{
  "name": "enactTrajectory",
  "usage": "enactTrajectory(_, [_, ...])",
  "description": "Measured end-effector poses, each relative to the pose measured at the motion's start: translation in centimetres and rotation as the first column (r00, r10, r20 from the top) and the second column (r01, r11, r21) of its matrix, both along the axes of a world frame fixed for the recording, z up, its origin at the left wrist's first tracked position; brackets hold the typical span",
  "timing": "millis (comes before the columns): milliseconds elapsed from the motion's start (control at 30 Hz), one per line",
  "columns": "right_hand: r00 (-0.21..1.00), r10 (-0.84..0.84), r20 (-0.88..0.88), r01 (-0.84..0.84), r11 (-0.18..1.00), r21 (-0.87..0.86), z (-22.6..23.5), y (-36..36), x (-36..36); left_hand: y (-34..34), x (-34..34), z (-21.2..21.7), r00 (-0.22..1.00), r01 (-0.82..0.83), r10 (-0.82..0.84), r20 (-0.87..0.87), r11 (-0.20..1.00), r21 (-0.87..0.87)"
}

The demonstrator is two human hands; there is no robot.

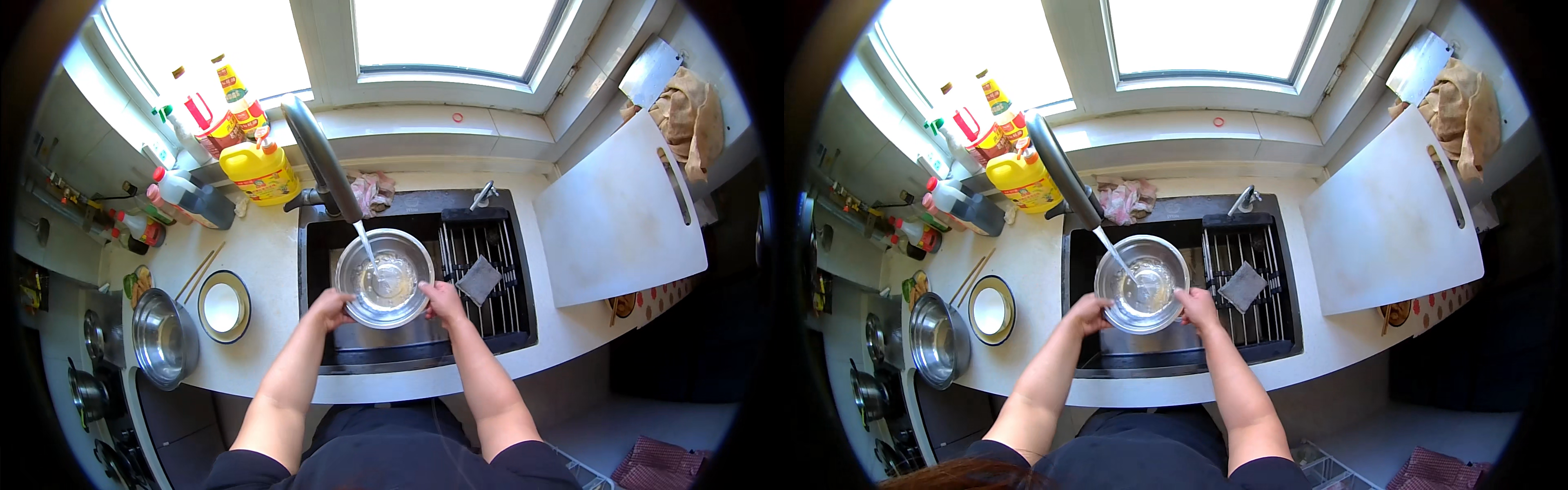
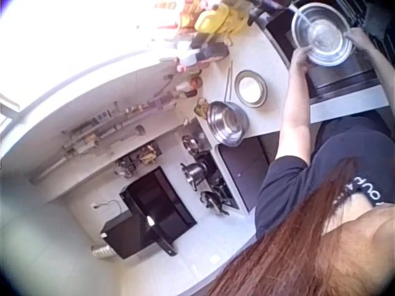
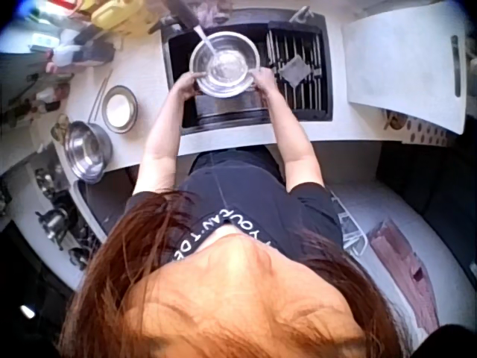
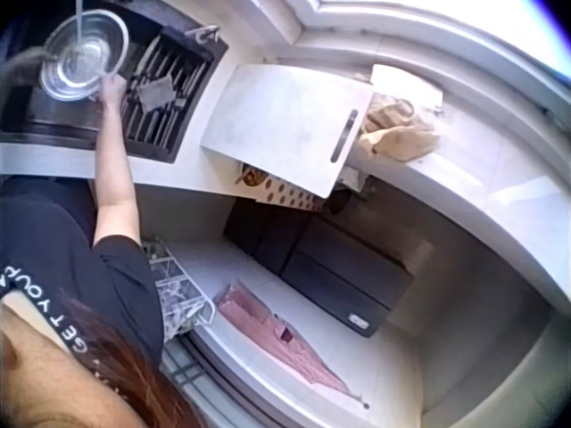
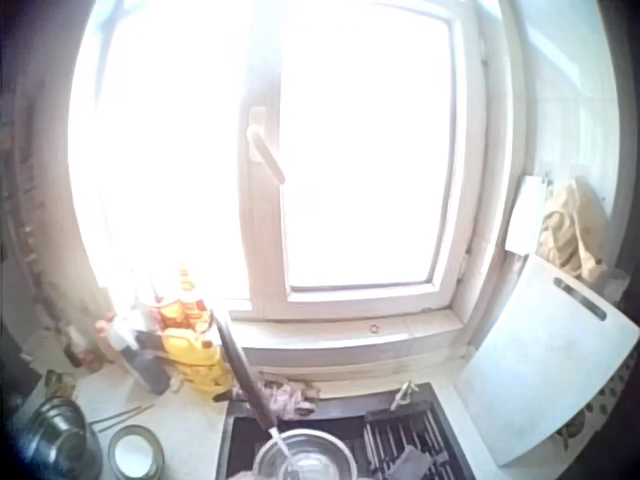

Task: The person washes a ceramic bowl, a small white dish, a pair of chopsticks, and a large metal basin with a cloth under running water in a sink.

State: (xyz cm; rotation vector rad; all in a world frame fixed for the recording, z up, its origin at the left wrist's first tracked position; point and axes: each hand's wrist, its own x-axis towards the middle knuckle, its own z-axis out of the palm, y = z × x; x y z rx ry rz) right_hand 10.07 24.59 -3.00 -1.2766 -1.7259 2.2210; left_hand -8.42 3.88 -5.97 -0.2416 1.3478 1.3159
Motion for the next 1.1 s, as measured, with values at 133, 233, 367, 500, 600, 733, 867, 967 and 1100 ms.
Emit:
enactTrajectory(133, [0.945,-0.321,0.060,0.206,0.728,0.654,-4.2,5.7,3.0,0.4,4.5,-1.1,0.958,-0.267,0.267,-0.109,0.964,0.013])
enactTrajectory(233, [0.773,-0.231,0.591,-0.398,0.549,0.735,-7.5,6.8,6.4,0.3,5.5,-1.3,0.938,-0.301,0.297,-0.180,0.954,0.009])
enactTrajectory(367, [0.772,-0.224,0.595,-0.354,0.625,0.695,-7.8,8.5,6.3,0.8,6.5,0.4,0.893,-0.366,0.371,-0.256,0.928,0.070])
enactTrajectory(500, [0.998,-0.052,-0.036,0.059,0.567,0.822,-2.3,5.9,3.2,0.9,6.9,1.0,0.874,-0.419,0.429,-0.229,0.903,0.090])
enactTrajectory(600, [0.968,0.249,-0.029,-0.102,0.497,0.862,0.3,0.9,0.2,1.4,7.7,1.4,0.880,-0.423,0.441,-0.177,0.897,0.127])
enactTrajectory(733, [0.672,0.715,0.195,-0.518,0.265,0.813,-0.4,-5.6,-2.2,1.8,8.6,2.6,0.836,-0.511,0.534,-0.125,0.841,0.177])
enactTrajectory(867, [0.792,0.579,-0.191,-0.292,0.635,0.715,-1.0,-10.2,-2.2,1.5,8.4,0.5,0.799,-0.509,0.531,-0.283,0.847,0.154])
enactTrajectory(967, [0.644,0.756,0.119,-0.410,0.209,0.888,-1.3,-8.1,-0.7,0.2,7.5,2.4,0.813,-0.500,0.498,-0.301,0.863,0.079])
enactTrajectory(1100, [0.659,0.683,0.314,-0.107,-0.328,0.938,-2.7,-1.9,0.0,-1.4,5.1,5.5,0.914,-0.292,0.241,-0.328,0.950,-0.115])
